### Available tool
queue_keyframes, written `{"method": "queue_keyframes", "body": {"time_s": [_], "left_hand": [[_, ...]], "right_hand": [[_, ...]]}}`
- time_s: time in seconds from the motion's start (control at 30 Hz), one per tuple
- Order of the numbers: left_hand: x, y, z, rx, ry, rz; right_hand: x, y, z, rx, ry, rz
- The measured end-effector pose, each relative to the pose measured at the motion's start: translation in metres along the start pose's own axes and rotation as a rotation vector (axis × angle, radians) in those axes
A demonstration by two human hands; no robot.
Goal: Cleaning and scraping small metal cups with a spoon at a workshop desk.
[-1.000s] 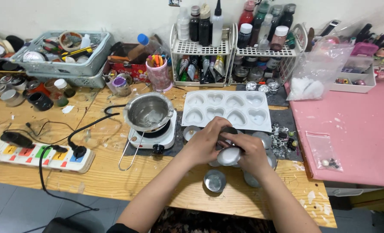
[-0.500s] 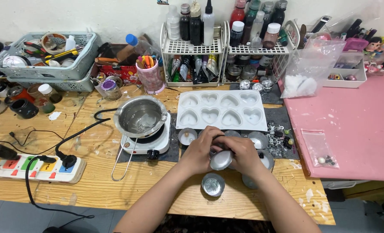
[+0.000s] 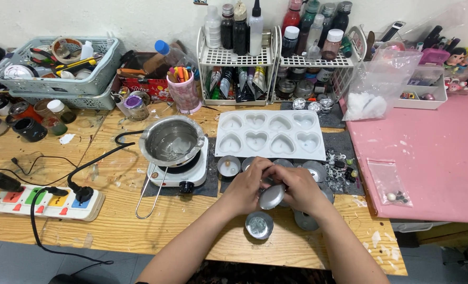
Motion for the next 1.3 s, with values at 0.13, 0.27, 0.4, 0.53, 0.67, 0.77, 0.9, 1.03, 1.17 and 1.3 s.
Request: {"method": "queue_keyframes", "body": {"time_s": [0.13,0.27,0.4,0.53,0.67,0.77,0.9,1.03,1.17,1.3], "left_hand": [[0.000,-0.004,0.001,0.129,0.003,-0.043],[0.002,-0.010,-0.003,-0.032,0.034,-0.093],[0.000,-0.016,-0.007,0.050,0.081,-0.143],[0.000,-0.013,-0.001,0.093,0.044,-0.124],[0.000,-0.016,-0.002,0.092,0.034,-0.144],[0.000,-0.020,0.007,0.019,-0.044,-0.152],[-0.002,-0.026,0.020,-0.074,-0.060,-0.219],[-0.001,-0.028,0.023,-0.092,-0.063,-0.217],[0.000,-0.021,0.034,-0.245,-0.213,-0.195],[0.000,-0.017,0.042,-0.366,-0.341,-0.199]], "right_hand": [[-0.002,0.006,-0.005,0.035,0.030,0.004],[0.001,0.000,0.003,0.104,0.041,-0.068],[0.000,-0.008,0.015,0.057,-0.058,-0.170],[-0.003,-0.009,0.016,-0.008,-0.098,-0.190],[-0.008,-0.007,0.002,0.079,-0.034,-0.231],[-0.011,-0.009,-0.011,0.182,0.104,-0.278],[-0.019,-0.014,-0.040,0.338,0.301,-0.316],[-0.043,-0.063,-0.079,0.588,0.371,-0.437],[-0.083,-0.110,-0.112,0.212,0.791,-0.487],[-0.124,-0.109,-0.174,-0.030,1.092,-0.308]]}}
Point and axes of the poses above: each hand's wrist, its own x-axis towards the middle knuckle, its own y-axis out of the palm, z = x × y, the point moved 9 cm from there along x, towards the middle knuckle, and after that the axes turned 5 degrees about z, right-handed, at the moved point
